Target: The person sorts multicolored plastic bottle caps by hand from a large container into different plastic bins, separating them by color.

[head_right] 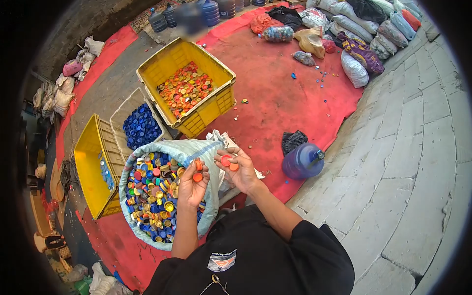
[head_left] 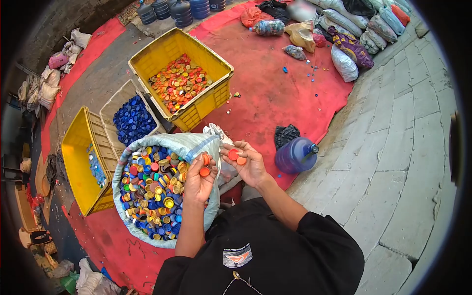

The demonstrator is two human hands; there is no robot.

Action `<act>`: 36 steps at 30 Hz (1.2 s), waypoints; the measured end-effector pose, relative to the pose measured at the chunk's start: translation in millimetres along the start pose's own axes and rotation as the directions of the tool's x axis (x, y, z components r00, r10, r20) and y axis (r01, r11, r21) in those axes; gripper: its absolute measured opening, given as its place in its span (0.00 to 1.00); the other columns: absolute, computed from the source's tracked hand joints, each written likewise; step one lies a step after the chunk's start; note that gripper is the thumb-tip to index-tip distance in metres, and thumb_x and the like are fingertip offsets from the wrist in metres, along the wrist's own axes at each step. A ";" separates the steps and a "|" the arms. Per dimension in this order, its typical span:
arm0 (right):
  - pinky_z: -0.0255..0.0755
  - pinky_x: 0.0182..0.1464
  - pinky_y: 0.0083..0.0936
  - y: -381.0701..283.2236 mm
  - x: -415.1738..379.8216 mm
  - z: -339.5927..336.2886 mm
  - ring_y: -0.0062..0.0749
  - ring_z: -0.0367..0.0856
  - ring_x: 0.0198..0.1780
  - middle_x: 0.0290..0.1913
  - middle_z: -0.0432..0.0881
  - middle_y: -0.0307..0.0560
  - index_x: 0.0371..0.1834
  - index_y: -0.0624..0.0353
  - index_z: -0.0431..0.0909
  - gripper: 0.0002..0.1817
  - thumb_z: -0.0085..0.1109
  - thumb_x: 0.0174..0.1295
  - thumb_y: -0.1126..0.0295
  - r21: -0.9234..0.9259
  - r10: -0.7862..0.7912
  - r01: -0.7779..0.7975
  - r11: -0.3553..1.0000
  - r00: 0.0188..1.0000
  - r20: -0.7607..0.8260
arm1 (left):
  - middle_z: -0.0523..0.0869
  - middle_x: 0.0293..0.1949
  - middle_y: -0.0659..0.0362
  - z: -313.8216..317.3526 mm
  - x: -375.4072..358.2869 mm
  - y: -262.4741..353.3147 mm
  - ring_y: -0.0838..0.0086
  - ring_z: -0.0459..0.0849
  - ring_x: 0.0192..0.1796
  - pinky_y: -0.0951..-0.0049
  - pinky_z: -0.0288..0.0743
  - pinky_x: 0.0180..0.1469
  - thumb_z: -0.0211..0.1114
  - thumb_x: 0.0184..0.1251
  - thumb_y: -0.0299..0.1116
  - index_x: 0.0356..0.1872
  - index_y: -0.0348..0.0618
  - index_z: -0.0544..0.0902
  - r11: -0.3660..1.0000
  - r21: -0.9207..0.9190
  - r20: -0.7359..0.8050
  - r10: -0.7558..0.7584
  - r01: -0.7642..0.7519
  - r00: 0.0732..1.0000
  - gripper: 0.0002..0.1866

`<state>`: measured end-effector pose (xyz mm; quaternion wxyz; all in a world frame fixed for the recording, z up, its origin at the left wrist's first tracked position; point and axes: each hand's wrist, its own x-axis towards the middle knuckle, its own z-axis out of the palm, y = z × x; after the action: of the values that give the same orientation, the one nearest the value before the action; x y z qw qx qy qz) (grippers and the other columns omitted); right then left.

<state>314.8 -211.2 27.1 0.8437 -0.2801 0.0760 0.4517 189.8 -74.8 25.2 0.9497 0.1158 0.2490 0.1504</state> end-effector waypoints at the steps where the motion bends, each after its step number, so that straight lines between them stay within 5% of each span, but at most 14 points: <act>1: 0.71 0.65 0.40 -12.3 8.1 -7.8 0.49 0.76 0.60 0.58 0.74 0.61 0.52 0.61 0.68 0.20 0.54 0.54 0.75 -0.006 0.011 -0.012 1.000 1.000 -0.018 | 0.83 0.43 0.55 6.8 14.4 -9.7 0.70 0.84 0.44 0.71 0.81 0.45 0.57 0.73 0.31 0.47 0.39 0.77 0.999 -0.039 -0.007 -0.022 0.021 1.000 0.08; 11: 0.67 0.68 0.42 -78.0 73.5 -71.6 0.50 0.73 0.62 0.60 0.71 0.63 0.58 0.66 0.64 0.28 0.54 0.51 0.74 0.001 0.120 -0.123 0.992 0.967 -0.225 | 0.82 0.44 0.50 3.5 129.3 -81.7 0.63 0.83 0.47 0.66 0.81 0.52 0.55 0.71 0.28 0.44 0.32 0.76 0.979 -0.184 -0.229 -0.130 0.089 0.965 0.09; 19: 0.65 0.70 0.42 -78.8 90.3 -80.5 0.52 0.71 0.64 0.64 0.67 0.65 0.62 0.70 0.60 0.32 0.52 0.52 0.73 -0.008 0.154 -0.160 0.987 0.960 -0.233 | 0.78 0.50 0.44 2.0 142.1 -76.6 0.57 0.78 0.56 0.59 0.75 0.65 0.51 0.63 0.20 0.51 0.26 0.72 0.975 -0.222 -0.258 -0.073 0.015 0.963 0.16; 26: 0.62 0.72 0.42 -73.8 138.6 -59.9 0.51 0.69 0.65 0.65 0.64 0.65 0.66 0.73 0.54 0.37 0.52 0.50 0.72 0.005 0.177 -0.183 0.983 0.943 -0.282 | 0.75 0.57 0.42 1.7 186.5 -51.4 0.55 0.76 0.60 0.57 0.71 0.68 0.48 0.68 0.23 0.56 0.23 0.68 0.951 -0.296 -0.503 -0.074 -0.091 0.861 0.18; 27: 0.61 0.72 0.43 -75.8 157.2 -44.3 0.51 0.68 0.66 0.65 0.64 0.65 0.66 0.73 0.54 0.37 0.52 0.50 0.72 0.041 0.183 -0.179 0.983 0.939 -0.291 | 0.71 0.61 0.39 21.2 197.8 -31.4 0.52 0.71 0.65 0.56 0.67 0.70 0.49 0.69 0.26 0.60 0.22 0.64 0.941 -0.308 -0.429 -0.010 -0.137 0.903 0.22; 30: 0.50 0.74 0.54 -94.7 211.7 32.9 0.54 0.68 0.64 0.55 0.71 0.63 0.51 0.70 0.62 0.25 0.50 0.49 0.69 0.145 0.045 -0.063 0.987 0.992 0.121 | 0.51 0.73 0.34 97.5 212.0 47.9 0.47 0.50 0.77 0.52 0.48 0.77 0.54 0.70 0.40 0.71 0.22 0.48 0.892 -0.370 -0.266 0.166 -0.259 0.950 0.39; 32: 0.46 0.76 0.51 -94.7 230.5 54.3 0.54 0.63 0.67 0.58 0.70 0.64 0.50 0.73 0.63 0.26 0.49 0.48 0.68 0.098 0.095 -0.097 0.991 0.995 0.019 | 0.40 0.75 0.34 130.3 201.9 79.9 0.48 0.39 0.79 0.53 0.36 0.79 0.58 0.67 0.46 0.73 0.24 0.40 0.880 -0.324 -0.287 0.257 -0.346 0.923 0.48; 36: 0.38 0.78 0.46 -79.1 232.9 31.3 0.58 0.48 0.76 0.68 0.58 0.66 0.53 0.69 0.65 0.26 0.50 0.50 0.68 -0.082 0.028 -0.026 0.996 0.999 0.025 | 0.42 0.75 0.35 104.0 151.5 88.0 0.48 0.41 0.79 0.54 0.39 0.79 0.59 0.66 0.46 0.73 0.24 0.41 0.904 -0.084 -0.253 0.388 -0.419 0.887 0.49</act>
<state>509.7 -61.1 -3.7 0.8263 -0.3073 0.0501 0.4693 348.4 43.8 73.0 0.8679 0.0817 0.3167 0.3739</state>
